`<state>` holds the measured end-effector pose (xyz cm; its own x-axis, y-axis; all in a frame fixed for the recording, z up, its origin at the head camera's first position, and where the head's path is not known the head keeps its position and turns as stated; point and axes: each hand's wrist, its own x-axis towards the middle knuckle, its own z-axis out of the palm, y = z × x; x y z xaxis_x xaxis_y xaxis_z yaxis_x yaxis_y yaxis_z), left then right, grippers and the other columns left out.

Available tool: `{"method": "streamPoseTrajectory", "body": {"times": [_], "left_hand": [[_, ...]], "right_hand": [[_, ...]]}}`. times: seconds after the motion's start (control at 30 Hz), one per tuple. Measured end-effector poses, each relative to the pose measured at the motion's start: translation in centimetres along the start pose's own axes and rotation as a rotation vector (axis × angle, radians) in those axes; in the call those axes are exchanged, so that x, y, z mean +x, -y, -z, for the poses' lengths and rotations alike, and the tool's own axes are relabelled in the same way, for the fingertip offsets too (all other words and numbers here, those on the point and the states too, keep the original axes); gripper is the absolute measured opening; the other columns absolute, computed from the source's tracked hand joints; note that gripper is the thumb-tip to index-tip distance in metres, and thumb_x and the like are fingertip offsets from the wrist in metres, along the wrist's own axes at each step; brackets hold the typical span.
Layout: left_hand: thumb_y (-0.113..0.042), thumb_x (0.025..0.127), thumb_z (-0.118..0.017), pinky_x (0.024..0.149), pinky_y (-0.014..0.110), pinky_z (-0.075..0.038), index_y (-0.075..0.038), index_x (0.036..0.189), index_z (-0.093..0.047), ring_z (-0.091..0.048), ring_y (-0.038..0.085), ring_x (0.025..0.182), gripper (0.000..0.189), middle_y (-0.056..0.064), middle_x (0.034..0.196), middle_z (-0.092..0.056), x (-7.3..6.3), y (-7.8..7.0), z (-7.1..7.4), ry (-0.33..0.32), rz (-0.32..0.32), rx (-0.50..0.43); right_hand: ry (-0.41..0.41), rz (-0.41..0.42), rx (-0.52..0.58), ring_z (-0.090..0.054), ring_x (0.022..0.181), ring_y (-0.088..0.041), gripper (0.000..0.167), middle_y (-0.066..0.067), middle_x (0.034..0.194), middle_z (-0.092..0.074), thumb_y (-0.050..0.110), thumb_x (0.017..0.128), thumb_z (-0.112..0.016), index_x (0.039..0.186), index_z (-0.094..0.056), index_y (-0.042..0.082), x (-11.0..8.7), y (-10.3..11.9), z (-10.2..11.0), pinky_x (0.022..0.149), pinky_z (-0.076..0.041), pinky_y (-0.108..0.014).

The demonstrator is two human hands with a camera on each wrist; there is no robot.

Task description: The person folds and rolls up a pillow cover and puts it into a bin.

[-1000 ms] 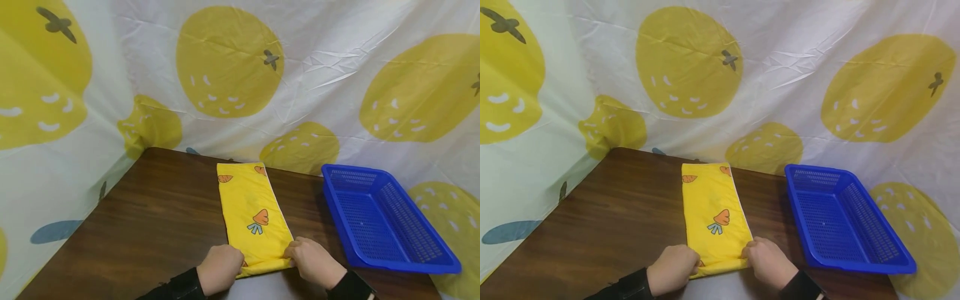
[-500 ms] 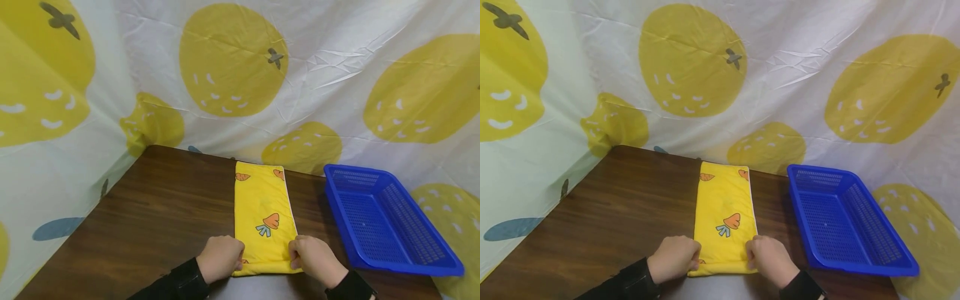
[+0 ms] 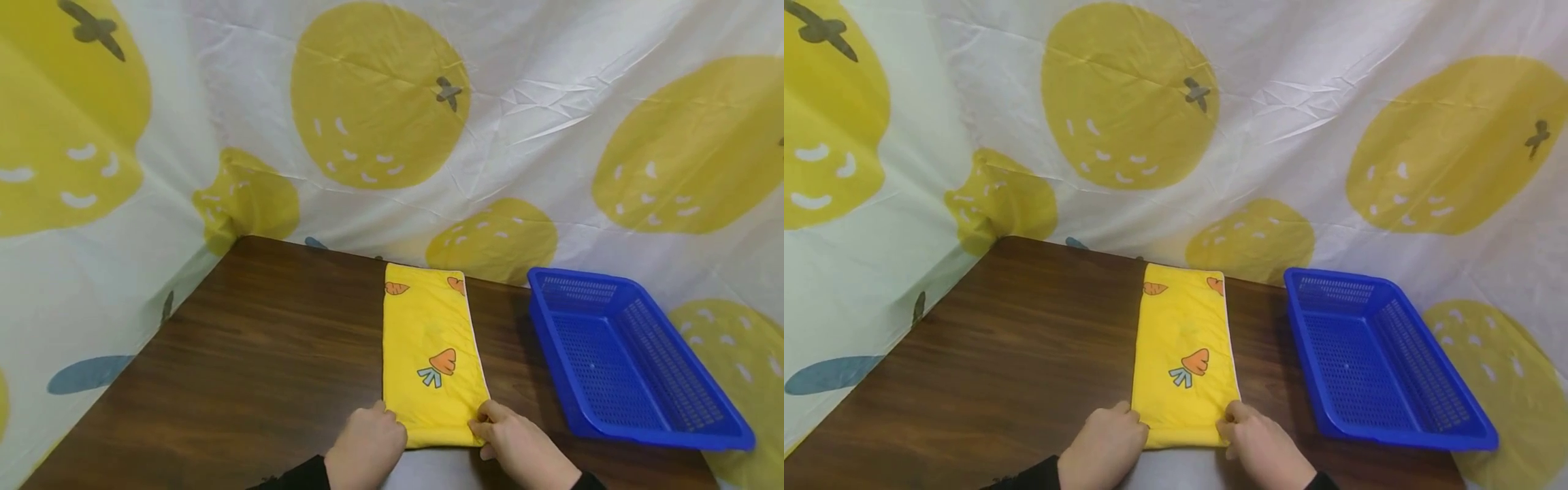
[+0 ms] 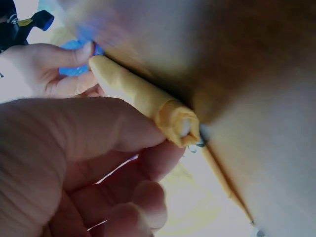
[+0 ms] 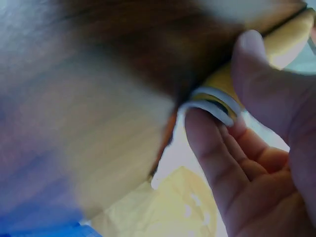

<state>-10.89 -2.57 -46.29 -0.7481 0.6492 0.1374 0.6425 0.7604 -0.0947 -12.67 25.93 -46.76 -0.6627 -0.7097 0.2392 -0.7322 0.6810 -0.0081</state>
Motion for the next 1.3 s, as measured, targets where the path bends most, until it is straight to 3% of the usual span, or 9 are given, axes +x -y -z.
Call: {"method": "streamPoseTrajectory", "body": {"times": [0.07, 0.2, 0.3, 0.57, 0.73, 0.93, 1.0, 1.1, 1.3], "left_hand": [[-0.016, 0.088, -0.081, 0.045, 0.027, -0.04, -0.018, 0.069, -0.073, -0.047, 0.008, 0.063, 0.021, -0.005, 0.064, -0.06, -0.2, 0.2, -0.2, -0.003, -0.013, -0.01], [-0.023, 0.087, -0.081, 0.047, 0.025, -0.037, -0.018, 0.075, -0.076, -0.045, 0.008, 0.066, 0.014, -0.006, 0.071, -0.062, -0.6, 0.8, -0.6, -0.021, -0.036, -0.038], [-0.028, 0.087, -0.08, 0.048, 0.023, -0.036, -0.017, 0.079, -0.077, -0.044, 0.008, 0.066, 0.013, -0.005, 0.075, -0.061, -1.0, 1.5, -0.8, -0.037, -0.044, -0.054], [-0.031, 0.086, -0.081, 0.057, 0.028, -0.045, -0.016, 0.087, -0.081, -0.049, 0.01, 0.072, 0.015, -0.003, 0.086, -0.064, -1.6, 4.0, -0.4, 0.124, 0.033, -0.21], [-0.029, 0.088, -0.087, 0.062, 0.029, -0.05, -0.018, 0.095, -0.078, -0.057, 0.01, 0.074, 0.016, -0.006, 0.086, -0.072, -2.2, 5.0, -0.5, 0.067, 0.049, -0.254], [-0.019, 0.092, -0.082, 0.057, 0.025, -0.042, -0.019, 0.084, -0.075, -0.05, 0.005, 0.067, 0.011, -0.01, 0.074, -0.067, -1.8, 5.7, -1.2, 0.008, -0.009, -0.277], [-0.019, 0.092, -0.081, 0.056, 0.025, -0.04, -0.02, 0.08, -0.072, -0.047, 0.004, 0.064, 0.015, -0.01, 0.07, -0.063, -1.2, 6.2, -1.2, 0.034, -0.032, -0.272], [-0.019, 0.091, -0.082, 0.058, 0.026, -0.042, -0.022, 0.076, -0.07, -0.047, 0.004, 0.063, 0.019, -0.011, 0.067, -0.058, -0.1, 7.1, -1.0, 0.137, -0.05, -0.311], [-0.018, 0.087, -0.086, 0.059, 0.029, -0.044, -0.021, 0.071, -0.068, -0.048, 0.007, 0.062, 0.024, -0.01, 0.067, -0.055, 1.8, 8.0, -0.1, 0.323, -0.002, -0.379]], "right_hand": [[0.009, 0.001, -0.022, -0.052, 0.073, -0.001, 0.027, 0.008, 0.087, -0.059, 0.013, 0.071, -0.095, 0.095, -0.082, 0.017, 0.1, -0.1, 0.0, 0.062, -0.045, -0.018], [0.012, -0.037, -0.07, -0.046, 0.065, -0.002, 0.024, 0.01, 0.074, -0.051, 0.012, 0.071, -0.095, 0.082, -0.074, 0.019, 0.3, 0.1, 0.0, 0.058, -0.041, -0.021], [0.018, -0.089, -0.051, -0.05, 0.066, -0.003, 0.029, 0.01, 0.075, -0.054, 0.012, 0.073, -0.094, 0.081, -0.067, 0.02, 0.3, 0.5, 0.1, 0.059, -0.045, -0.023], [0.008, -0.18, 0.044, -0.061, 0.073, -0.005, 0.024, 0.009, 0.082, -0.064, 0.014, 0.078, -0.092, 0.09, -0.072, 0.016, 0.8, 2.8, -0.3, 0.065, -0.053, -0.026], [0.048, -0.266, 0.157, -0.064, 0.075, -0.004, 0.02, 0.01, 0.086, -0.068, 0.015, 0.083, -0.09, 0.093, -0.073, 0.017, 1.1, 3.8, -0.4, 0.066, -0.054, -0.026], [0.067, -0.311, 0.155, -0.065, 0.076, -0.005, 0.018, 0.01, 0.086, -0.07, 0.015, 0.081, -0.091, 0.091, -0.075, 0.018, 1.3, 4.0, -0.2, 0.066, -0.054, -0.027], [0.069, -0.316, 0.137, -0.065, 0.075, -0.006, 0.018, 0.01, 0.086, -0.07, 0.015, 0.081, -0.091, 0.091, -0.076, 0.017, 1.5, 4.0, -0.2, 0.066, -0.054, -0.028], [0.058, -0.324, 0.104, -0.065, 0.079, -0.007, 0.017, 0.01, 0.089, -0.069, 0.016, 0.08, -0.092, 0.091, -0.078, 0.018, 1.6, 4.3, -0.3, 0.069, -0.055, -0.029], [0.059, -0.354, 0.072, -0.062, 0.087, -0.01, 0.017, 0.01, 0.093, -0.066, 0.017, 0.078, -0.092, 0.09, -0.08, 0.019, 2.1, 4.7, -0.4, 0.075, -0.055, -0.032]]}}
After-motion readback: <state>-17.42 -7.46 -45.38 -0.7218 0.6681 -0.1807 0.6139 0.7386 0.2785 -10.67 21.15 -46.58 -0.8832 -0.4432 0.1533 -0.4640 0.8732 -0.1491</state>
